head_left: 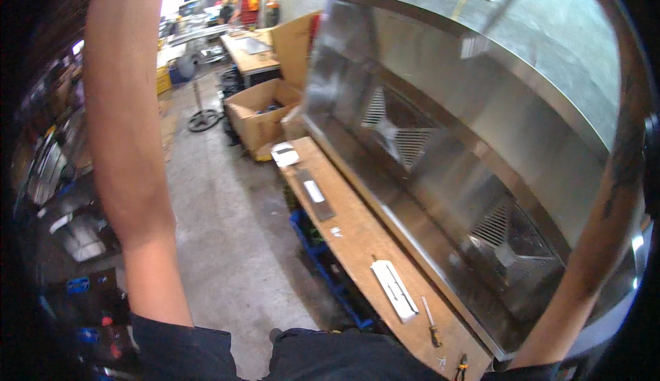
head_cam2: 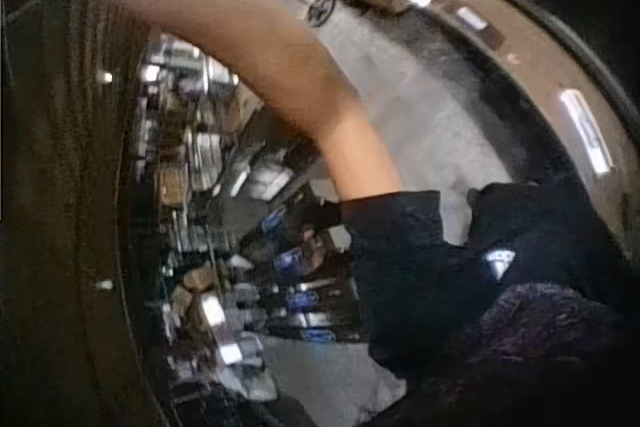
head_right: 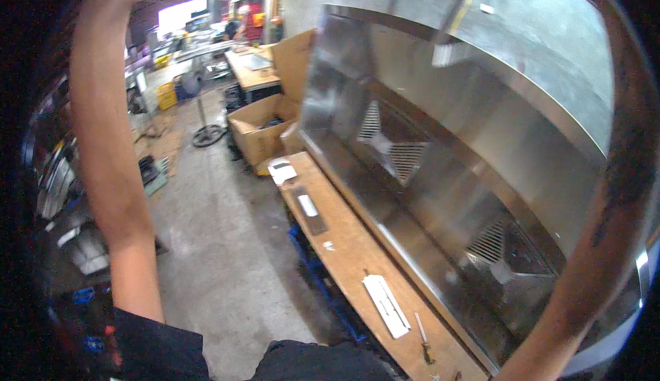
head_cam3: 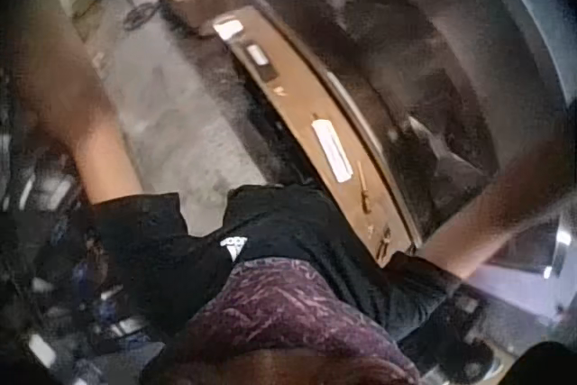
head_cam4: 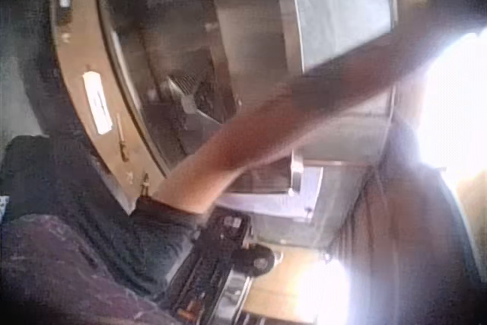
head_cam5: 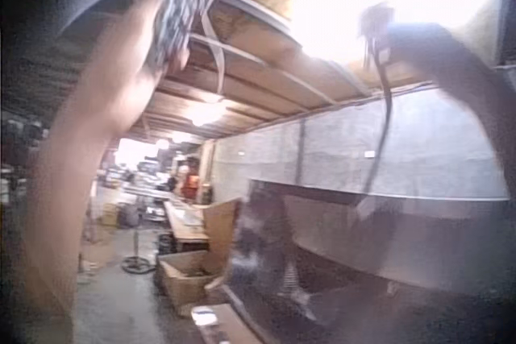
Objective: The person installs a light fixture into a stainless steel kitchen hood. They use a screwdriver to secure a metal plate, retrieve a light fixture from a box, connect its wires, and then use a power drill to fasten the fixture in place.
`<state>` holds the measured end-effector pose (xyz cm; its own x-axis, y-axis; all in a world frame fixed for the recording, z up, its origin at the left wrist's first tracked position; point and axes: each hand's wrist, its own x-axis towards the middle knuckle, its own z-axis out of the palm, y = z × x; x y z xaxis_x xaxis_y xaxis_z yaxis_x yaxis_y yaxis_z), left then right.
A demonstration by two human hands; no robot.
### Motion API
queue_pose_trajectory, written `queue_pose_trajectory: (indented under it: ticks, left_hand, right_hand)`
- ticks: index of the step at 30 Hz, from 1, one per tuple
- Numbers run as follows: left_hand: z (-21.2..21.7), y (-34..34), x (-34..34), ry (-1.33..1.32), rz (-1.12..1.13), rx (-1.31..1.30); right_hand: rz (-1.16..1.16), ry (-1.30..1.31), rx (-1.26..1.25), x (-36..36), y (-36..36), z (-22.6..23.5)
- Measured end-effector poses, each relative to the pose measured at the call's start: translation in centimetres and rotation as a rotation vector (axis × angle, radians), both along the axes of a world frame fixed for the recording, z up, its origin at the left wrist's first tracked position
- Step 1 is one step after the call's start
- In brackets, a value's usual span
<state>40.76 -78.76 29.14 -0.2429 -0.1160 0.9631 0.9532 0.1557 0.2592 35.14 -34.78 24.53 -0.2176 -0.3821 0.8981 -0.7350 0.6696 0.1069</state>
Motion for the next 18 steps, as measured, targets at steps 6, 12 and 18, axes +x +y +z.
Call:
queue_pose_trajectory:
  ticks: [6,12,18]
  left_hand:
    - [-22.1,-20.4,17.9,-0.536,0.154,0.434]
    - [-42.1,-32.8,28.2,-0.840,-0.018,0.879]
    - [-50.7,-40.0,23.7,-0.698,0.004,1.166]
  right_hand:
    - [0.682,-0.722,0.118,10.0,-37.0,-15.5]
    - [1.148,-1.807,-0.229,17.5,-56.3,-39.4]
    - [1.024,-1.882,0.084,15.3,-68.7,-48.7]
